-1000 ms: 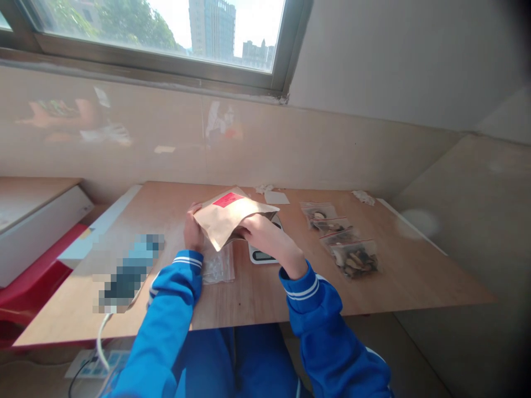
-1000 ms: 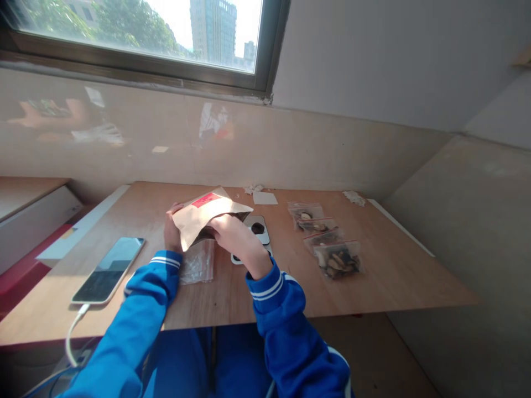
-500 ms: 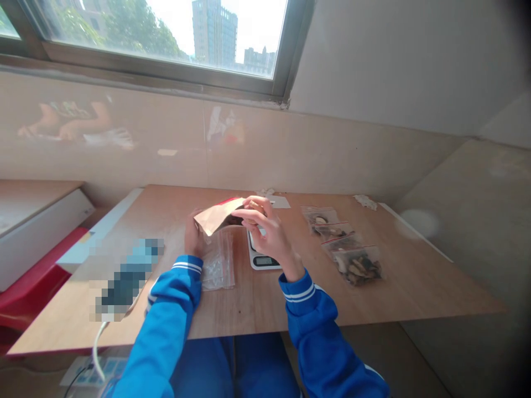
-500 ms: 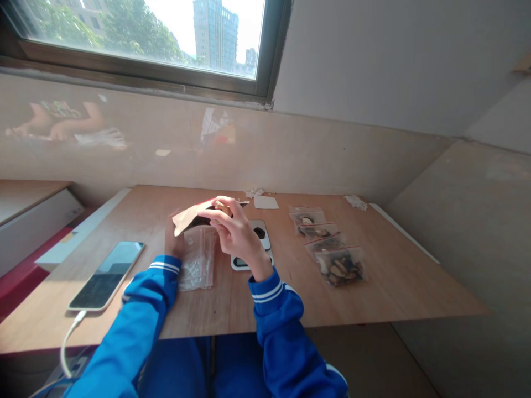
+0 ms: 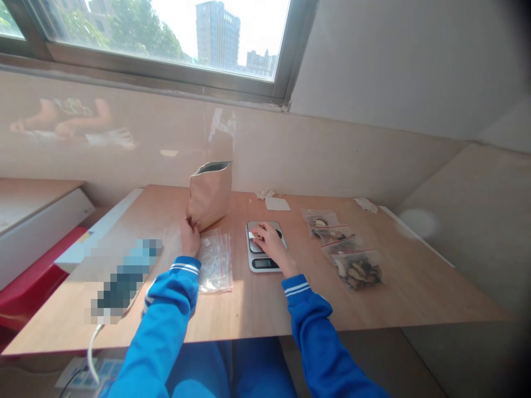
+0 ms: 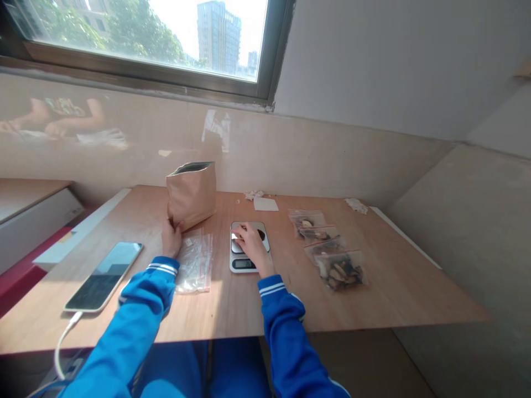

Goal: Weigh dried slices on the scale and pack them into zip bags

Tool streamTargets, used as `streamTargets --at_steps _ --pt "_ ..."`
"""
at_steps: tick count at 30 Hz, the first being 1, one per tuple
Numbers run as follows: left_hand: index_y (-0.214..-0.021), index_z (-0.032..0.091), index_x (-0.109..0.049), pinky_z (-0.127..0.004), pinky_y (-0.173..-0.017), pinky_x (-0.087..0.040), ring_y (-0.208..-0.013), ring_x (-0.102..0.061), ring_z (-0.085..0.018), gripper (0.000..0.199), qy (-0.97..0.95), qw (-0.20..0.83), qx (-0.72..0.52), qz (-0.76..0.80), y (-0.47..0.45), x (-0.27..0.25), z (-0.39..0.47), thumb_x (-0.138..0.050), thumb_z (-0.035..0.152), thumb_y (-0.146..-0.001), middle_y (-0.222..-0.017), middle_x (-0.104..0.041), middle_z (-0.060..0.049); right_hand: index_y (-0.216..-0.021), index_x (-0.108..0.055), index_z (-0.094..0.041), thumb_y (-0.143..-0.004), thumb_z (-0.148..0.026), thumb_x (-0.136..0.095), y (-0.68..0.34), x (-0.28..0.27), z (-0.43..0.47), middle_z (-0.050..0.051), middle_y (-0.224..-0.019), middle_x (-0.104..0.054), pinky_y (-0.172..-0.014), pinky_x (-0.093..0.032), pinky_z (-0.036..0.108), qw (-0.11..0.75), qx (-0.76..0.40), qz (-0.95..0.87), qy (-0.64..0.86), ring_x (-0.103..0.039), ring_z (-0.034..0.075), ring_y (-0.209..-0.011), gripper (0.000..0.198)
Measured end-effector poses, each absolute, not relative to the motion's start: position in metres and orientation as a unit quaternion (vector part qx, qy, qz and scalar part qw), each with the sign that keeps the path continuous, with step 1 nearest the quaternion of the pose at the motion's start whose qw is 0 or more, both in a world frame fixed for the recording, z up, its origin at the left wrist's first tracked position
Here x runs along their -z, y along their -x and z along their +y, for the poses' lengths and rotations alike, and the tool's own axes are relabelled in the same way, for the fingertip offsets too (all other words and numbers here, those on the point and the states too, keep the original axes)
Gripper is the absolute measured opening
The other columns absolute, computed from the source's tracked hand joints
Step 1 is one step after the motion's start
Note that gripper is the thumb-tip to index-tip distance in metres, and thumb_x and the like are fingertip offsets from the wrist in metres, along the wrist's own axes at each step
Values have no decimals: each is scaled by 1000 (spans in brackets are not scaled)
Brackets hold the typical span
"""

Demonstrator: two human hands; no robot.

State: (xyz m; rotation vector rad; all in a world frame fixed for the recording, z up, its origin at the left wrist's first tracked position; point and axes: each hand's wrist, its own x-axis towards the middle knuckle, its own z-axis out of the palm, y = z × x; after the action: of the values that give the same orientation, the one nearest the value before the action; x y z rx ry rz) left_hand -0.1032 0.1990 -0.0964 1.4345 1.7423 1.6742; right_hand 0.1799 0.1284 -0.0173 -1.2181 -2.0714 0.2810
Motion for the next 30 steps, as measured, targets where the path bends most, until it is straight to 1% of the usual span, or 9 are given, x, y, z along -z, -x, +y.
streamTargets --at_steps 2,5,7,11,15,18,22,25,30 --pt "-92 20 -44 -48 -91 -43 -100 -57 -28 17 -503 162 -578 622 103 97 200 -57 26 -82 -95 -57 -9 -111 -66 -22 -90 -19 -55 -181 30 133 8 -105 -58 -87 -50 38 302 -78 -815 489 -60 22 -97 24" --pt "-92 19 -44 -47 -90 -44 -98 -58 -27 17 -503 158 -564 636 102 96 199 -56 26 -83 -96 -58 -8 -117 -64 -22 -91 -28 -57 -181 38 135 10 -107 -60 -90 -48 41 271 -48 -820 501 -59 26 -101 27" --pt "-93 20 -44 -45 -88 -45 -97 -59 -26 17 -504 156 -558 641 102 96 199 -55 27 -83 -96 -58 -8 -120 -63 -23 -95 -31 -51 -181 39 134 11 -109 -61 -93 -47 43 266 -53 -820 504 -59 26 -104 29" --pt "-95 20 -44 -43 -86 -46 -96 -59 -26 17 -506 156 -548 647 101 95 198 -54 29 -84 -98 -58 -9 -124 -61 -21 -99 -23 -33 -186 35 137 12 -112 -63 -97 -44 43 313 -85 -791 518 -59 24 -107 37" --pt "-93 21 -44 -45 -85 -47 -95 -59 -28 16 -507 160 -540 653 100 94 197 -54 30 -84 -97 -59 -10 -130 -57 -22 -90 -11 -39 -194 24 148 9 -112 -67 -93 -48 37 354 -145 -778 498 -62 20 -103 45" --pt "-91 21 -43 -45 -85 -47 -96 -60 -30 17 -507 164 -537 654 100 92 196 -55 31 -83 -98 -60 -12 -134 -53 -22 -87 -11 -43 -200 17 158 9 -115 -68 -91 -49 36 369 -176 -763 501 -65 19 -101 49" --pt "-91 21 -43 -46 -85 -47 -97 -60 -32 17 -506 166 -532 658 99 90 194 -54 31 -83 -98 -61 -13 -128 -58 -20 -88 -24 -51 -209 20 162 11 -122 -66 -100 -44 44 332 -136 -768 531 -59 25 -113 41" --pt "-91 21 -44 -46 -84 -48 -97 -60 -32 17 -507 169 -528 660 99 89 194 -54 32 -83 -98 -61 -14 -124 -60 -19 -92 -29 -44 -220 36 158 13 -129 -60 -105 -39 48 347 -63 -742 571 -52 27 -123 37" --pt "-92 21 -45 -46 -87 -48 -101 -60 -33 19 -507 170 -526 661 99 89 193 -54 34 -82 -101 -62 -15 -118 -62 -15 -92 -23 -35 -234 67 146 16 -120 -63 -102 -41 49 371 -47 -694 615 -55 28 -115 39"
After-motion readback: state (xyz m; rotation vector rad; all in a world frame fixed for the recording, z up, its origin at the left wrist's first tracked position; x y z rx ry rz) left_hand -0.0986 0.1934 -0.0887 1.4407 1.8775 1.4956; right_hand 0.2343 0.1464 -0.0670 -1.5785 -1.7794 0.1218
